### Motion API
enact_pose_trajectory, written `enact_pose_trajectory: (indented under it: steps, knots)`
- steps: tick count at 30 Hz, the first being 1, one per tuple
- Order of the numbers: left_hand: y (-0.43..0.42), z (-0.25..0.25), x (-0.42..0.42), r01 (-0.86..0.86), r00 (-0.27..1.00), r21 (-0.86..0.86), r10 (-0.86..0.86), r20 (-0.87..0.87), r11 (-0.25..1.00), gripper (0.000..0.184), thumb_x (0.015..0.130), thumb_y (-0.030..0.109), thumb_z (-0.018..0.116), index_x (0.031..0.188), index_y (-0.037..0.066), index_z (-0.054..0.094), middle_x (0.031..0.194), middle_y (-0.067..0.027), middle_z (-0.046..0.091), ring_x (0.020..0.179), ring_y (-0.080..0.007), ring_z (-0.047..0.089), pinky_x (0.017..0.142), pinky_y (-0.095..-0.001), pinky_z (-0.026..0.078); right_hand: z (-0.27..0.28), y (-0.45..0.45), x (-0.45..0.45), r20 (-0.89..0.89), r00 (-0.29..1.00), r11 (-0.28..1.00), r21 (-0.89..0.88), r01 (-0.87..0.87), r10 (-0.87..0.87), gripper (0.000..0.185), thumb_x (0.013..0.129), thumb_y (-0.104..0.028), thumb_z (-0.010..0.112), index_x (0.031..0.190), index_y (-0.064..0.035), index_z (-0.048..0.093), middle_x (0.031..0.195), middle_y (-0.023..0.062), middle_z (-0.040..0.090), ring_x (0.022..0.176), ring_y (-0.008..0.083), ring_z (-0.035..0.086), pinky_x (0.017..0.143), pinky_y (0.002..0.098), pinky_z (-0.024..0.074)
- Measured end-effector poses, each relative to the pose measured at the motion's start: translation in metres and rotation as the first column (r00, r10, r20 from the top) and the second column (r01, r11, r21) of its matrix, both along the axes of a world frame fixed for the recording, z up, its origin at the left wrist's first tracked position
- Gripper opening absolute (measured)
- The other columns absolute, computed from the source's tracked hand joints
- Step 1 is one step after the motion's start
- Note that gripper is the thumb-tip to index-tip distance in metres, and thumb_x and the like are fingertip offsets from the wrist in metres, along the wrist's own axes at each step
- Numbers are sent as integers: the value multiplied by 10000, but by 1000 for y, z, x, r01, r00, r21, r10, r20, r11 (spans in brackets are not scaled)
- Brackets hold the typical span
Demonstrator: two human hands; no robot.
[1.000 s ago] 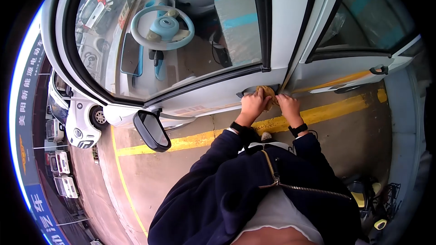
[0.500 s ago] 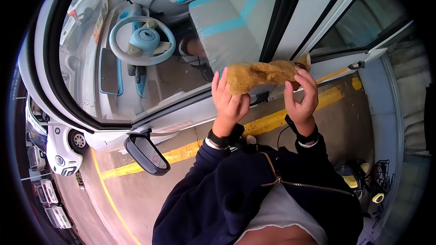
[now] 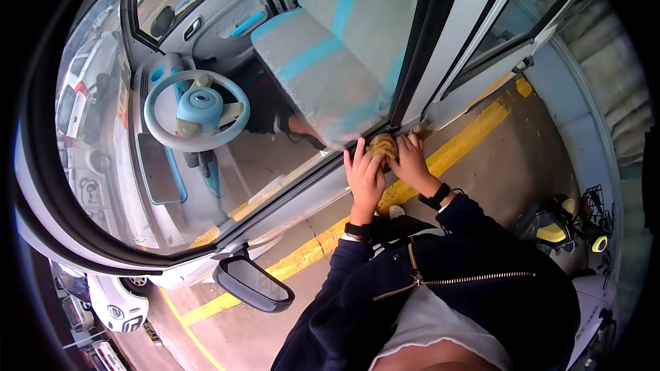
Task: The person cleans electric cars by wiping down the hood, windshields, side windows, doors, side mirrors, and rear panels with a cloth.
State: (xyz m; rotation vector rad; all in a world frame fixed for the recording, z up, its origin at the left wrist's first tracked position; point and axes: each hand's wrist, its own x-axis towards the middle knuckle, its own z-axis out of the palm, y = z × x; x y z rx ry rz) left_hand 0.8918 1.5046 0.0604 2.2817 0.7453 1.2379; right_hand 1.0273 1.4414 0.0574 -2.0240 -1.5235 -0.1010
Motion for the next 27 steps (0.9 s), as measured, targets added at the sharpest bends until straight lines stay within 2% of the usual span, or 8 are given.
enact_pose_trajectory:
  steps: [6,8,14,16,20,21,25,27]
  knots:
    - [-6,24,-1,8,1000,-5,-8,-26,1000,306,717,-41,567,991,60,659,1051,-91,631,1281,-291,493,1084,-560,228,14,-36,8,-173,981,993,97,-73,89,260,703,24,649,918,-29,512,923,118,558,856,333,517,762,427,429]
    - [-3,51,-2,20,1000,40,-19,-13,999,334,701,-54,576,1020,22,642,1094,-134,619,1205,-348,535,1035,-543,318,54,-26,24,-174,983,920,391,16,57,279,713,93,646,909,-30,489,888,118,543,788,323,543,702,377,455]
    - [16,175,9,104,902,125,-146,406,987,478,854,50,483,1304,-110,461,1277,-277,515,1167,-398,517,1001,-429,387,230,27,31,-24,973,441,894,-82,230,252,770,91,654,938,-25,506,1117,201,584,925,265,616,767,291,488]
    - [22,196,20,171,852,136,-215,476,976,575,885,132,459,1382,-133,346,1340,-292,460,1200,-373,500,1030,-416,366,271,45,39,255,957,463,837,-292,141,323,776,27,675,1059,-40,535,1289,223,522,1019,313,593,849,348,477]
    - [46,192,44,-66,991,582,-17,136,810,505,809,123,560,1275,-60,496,1280,-254,533,1242,-427,482,1076,-493,320,231,79,49,490,805,656,734,-174,-335,370,786,-202,684,1137,-139,582,1475,143,353,1133,335,452,992,482,364]
    - [49,173,47,-167,982,580,80,173,797,359,769,171,620,1118,90,649,1213,-157,621,1240,-360,523,1069,-475,325,215,77,47,455,832,682,719,-134,-317,351,795,-236,670,1123,-135,592,1487,143,332,1135,340,444,985,480,368]
    - [32,122,25,-113,991,523,132,0,845,353,773,136,614,1122,91,640,1223,-111,632,1274,-303,510,1115,-476,241,116,53,36,415,857,869,489,73,-306,328,784,-318,661,1068,-156,638,1521,140,273,1175,349,415,937,476,407]
    - [21,87,21,3,988,371,55,-144,929,402,765,60,593,1167,30,593,1257,-167,598,1307,-391,451,1124,-550,198,59,37,41,419,877,931,355,81,-236,293,790,-327,653,1047,-187,659,1524,128,273,1211,345,404,926,468,418]
